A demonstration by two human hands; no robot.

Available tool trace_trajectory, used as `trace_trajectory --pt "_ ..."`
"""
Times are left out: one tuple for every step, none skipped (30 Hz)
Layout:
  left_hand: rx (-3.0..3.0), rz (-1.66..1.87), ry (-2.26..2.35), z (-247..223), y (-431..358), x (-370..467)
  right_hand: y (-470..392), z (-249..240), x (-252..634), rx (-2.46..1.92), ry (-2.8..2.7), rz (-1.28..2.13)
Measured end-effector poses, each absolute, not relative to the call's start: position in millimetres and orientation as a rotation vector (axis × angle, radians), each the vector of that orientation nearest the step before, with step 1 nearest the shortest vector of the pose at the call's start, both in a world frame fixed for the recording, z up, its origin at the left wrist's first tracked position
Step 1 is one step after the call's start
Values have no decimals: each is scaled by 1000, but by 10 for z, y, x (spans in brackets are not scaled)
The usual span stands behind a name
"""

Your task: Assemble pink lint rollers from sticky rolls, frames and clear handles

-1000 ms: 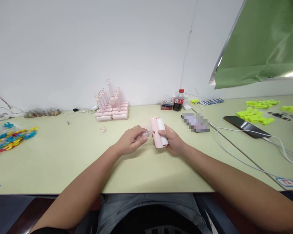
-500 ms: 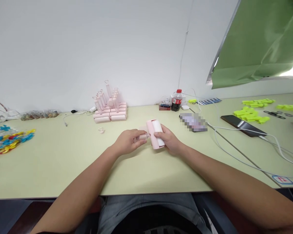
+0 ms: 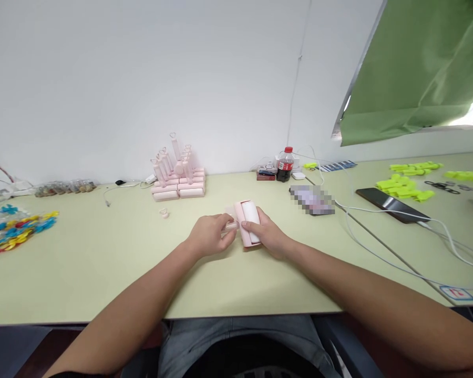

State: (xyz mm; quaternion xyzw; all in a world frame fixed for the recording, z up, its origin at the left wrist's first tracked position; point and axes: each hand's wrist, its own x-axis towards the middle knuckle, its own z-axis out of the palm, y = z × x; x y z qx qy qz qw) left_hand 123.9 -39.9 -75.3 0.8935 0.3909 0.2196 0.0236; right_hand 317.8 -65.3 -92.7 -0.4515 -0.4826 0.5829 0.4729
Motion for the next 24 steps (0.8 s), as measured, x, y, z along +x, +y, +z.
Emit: trace_trajectory --pt "2764 690 1222 -759 -399 1243 -656 -930 3171 -1091 -1156 1462" --pt "2764 697 1227 -761 -396 1246 -657 -936 3166 -1074 -1142 1490" --pt "2765 704 1227 -762 -392 1247 -657 -941 3162 -1058 -1136 1507" --pt "2762 714 1222 -762 -384 1245 -658 -942 3161 -1050 -1131 1515" --pt "2754 730 1211 -764 -373 1241 -660 -938 3161 -1050 -1123 1520" --pt "2738 750 1193 -769 -360 1235 -666 -926 3163 -1051 -1111 1530" --pt "2709 773 1161 -779 -346 1229 -675 -903 3167 -1043 -1095 1548" --pt "2665 799 1111 -793 -332 1224 -687 -870 3174 -1016 -1076 1578" --pt "2604 836 1042 -812 -319 1224 -702 -829 3182 -964 -1064 1622" --pt "2530 885 960 -834 -309 1231 -718 -782 3194 -889 -1059 1671" --pt "2442 951 881 -857 -304 1245 -731 -733 3208 -798 -1064 1722" --pt "2346 1031 807 -879 -303 1267 -741 -690 3224 -708 -1088 1763" --pt "2247 1123 743 -896 -308 1298 -746 -656 3239 -636 -1113 1776" --pt "2153 1221 691 -909 -317 1334 -744 -637 3251 -590 -1141 1777" --pt "2075 1314 655 -916 -330 1374 -738 -636 3257 -581 -1171 1754" --pt "2017 1397 632 -919 -345 1415 -729 -654 3255 -606 -1216 1713" --pt "1976 1466 622 -920 -362 1454 -719 -688 3242 -655 -1282 1655" --pt "1951 1519 629 -920 -381 1490 -711 -733 3220 -719 -1364 1575" --pt "1937 1552 651 -920 -400 1522 -707 -783 3189 -776 -1477 1489" --pt "1932 1564 678 -923 -417 1549 -707 -832 3153 -809 -1583 1390" --pt "1937 1555 699 -926 -431 1570 -710 -875 3117 -837 -1662 1301" --pt "1959 1527 709 -928 -437 1582 -713 -908 3084 -860 -1713 1242" --pt "2001 1490 712 -925 -431 1581 -715 -931 3061 -883 -1742 1193" --pt "2060 1454 715 -915 -408 1564 -712 -944 3051 -918 -1761 1148"
